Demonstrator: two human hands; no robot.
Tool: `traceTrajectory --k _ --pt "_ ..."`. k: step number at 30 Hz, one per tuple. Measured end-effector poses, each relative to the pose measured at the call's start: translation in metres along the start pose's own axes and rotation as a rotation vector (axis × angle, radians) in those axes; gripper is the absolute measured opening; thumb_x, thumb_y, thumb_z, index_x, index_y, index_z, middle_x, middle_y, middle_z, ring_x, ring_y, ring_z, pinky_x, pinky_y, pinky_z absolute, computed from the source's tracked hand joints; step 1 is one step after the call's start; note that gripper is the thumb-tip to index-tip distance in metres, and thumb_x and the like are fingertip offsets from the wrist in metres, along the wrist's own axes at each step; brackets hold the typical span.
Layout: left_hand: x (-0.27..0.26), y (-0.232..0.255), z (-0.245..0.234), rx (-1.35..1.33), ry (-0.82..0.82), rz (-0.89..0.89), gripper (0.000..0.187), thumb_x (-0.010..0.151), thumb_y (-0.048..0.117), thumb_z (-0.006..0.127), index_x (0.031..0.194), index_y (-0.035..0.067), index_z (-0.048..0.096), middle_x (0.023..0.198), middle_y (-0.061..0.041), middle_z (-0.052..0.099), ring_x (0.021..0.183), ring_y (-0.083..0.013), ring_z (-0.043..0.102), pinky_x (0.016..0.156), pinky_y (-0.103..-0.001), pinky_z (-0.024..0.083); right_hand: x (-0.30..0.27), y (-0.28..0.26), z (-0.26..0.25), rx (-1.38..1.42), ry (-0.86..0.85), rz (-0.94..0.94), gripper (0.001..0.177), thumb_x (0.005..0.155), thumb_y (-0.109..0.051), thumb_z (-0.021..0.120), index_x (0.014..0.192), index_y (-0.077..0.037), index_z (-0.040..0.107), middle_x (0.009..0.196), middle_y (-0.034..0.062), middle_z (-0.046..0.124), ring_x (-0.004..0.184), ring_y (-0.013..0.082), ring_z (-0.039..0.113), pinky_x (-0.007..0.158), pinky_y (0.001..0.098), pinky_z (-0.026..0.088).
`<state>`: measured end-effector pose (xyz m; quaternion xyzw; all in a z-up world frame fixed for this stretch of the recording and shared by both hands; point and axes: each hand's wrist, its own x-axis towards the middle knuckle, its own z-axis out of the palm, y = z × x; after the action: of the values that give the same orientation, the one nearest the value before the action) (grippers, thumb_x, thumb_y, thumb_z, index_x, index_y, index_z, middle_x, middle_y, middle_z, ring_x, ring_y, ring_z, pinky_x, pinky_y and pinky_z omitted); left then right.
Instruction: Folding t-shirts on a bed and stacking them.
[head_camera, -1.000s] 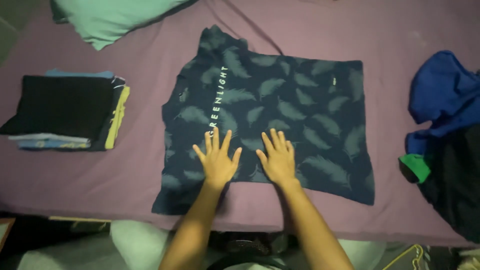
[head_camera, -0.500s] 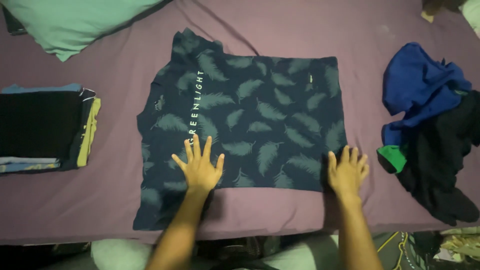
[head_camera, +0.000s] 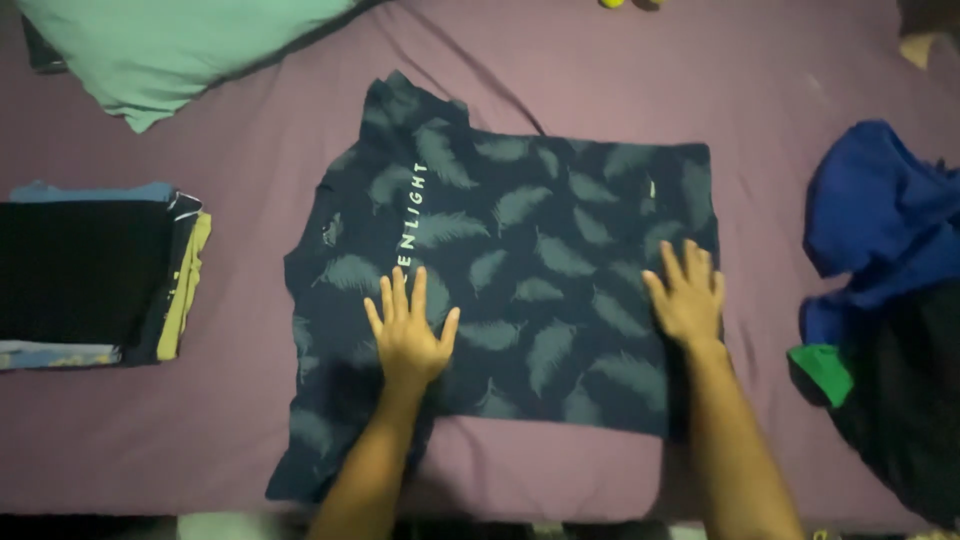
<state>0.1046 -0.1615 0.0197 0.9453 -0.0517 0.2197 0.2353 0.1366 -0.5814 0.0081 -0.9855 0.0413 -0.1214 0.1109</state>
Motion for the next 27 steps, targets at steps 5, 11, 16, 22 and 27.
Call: traceTrajectory --k 5,11,16,22,27 --pt "-0.004 -0.007 0.010 -0.051 0.054 -0.046 0.075 0.092 0.039 0.064 0.148 -0.008 0.045 0.156 -0.030 0.042 0.148 -0.0465 0.036 0.120 -0.063 0.022 0.006 0.015 0.012 -0.138 0.090 0.157 0.061 0.106 -0.048 0.048 0.155 -0.012 0.046 0.166 0.0201 0.033 0.153 0.0441 0.021 0.118 0.0610 0.017" --pt "0.004 -0.007 0.008 0.022 -0.011 -0.062 0.064 0.094 0.035 0.056 0.147 -0.001 0.049 0.156 -0.027 0.041 0.147 -0.0441 0.034 0.119 -0.062 0.022 0.034 -0.041 0.030 0.135 0.133 -0.148 0.057 0.107 -0.047 0.045 0.152 -0.011 0.051 0.164 0.0218 0.037 0.157 0.0392 0.026 0.122 0.0571 0.024" --pt "-0.001 -0.014 0.019 0.043 -0.074 -0.104 0.057 0.101 0.030 0.043 0.150 0.003 0.048 0.159 -0.024 0.038 0.149 -0.0416 0.031 0.120 -0.059 0.018 0.077 0.009 0.034 -0.013 0.063 -0.050 0.065 0.104 -0.052 0.045 0.156 -0.013 0.047 0.165 0.0175 0.034 0.152 0.0405 0.025 0.116 0.0623 0.020" --pt "0.001 -0.013 0.018 0.083 -0.072 -0.117 0.061 0.100 0.029 0.041 0.151 -0.003 0.041 0.160 -0.023 0.037 0.149 -0.0396 0.030 0.120 -0.057 0.018 0.152 0.149 0.058 0.273 0.361 0.230 0.031 0.111 -0.022 0.054 0.129 -0.001 0.067 0.125 0.0205 0.066 0.115 0.0373 0.060 0.101 0.0511 0.044" --pt "0.001 -0.012 0.019 0.112 -0.063 -0.112 0.064 0.097 0.029 0.047 0.152 -0.004 0.040 0.160 -0.023 0.037 0.149 -0.0383 0.032 0.121 -0.056 0.020 0.214 0.213 0.066 1.047 0.291 0.369 0.018 0.100 0.001 0.060 0.114 0.003 0.070 0.105 0.0096 0.075 0.091 0.0158 0.071 0.083 0.0281 0.058"
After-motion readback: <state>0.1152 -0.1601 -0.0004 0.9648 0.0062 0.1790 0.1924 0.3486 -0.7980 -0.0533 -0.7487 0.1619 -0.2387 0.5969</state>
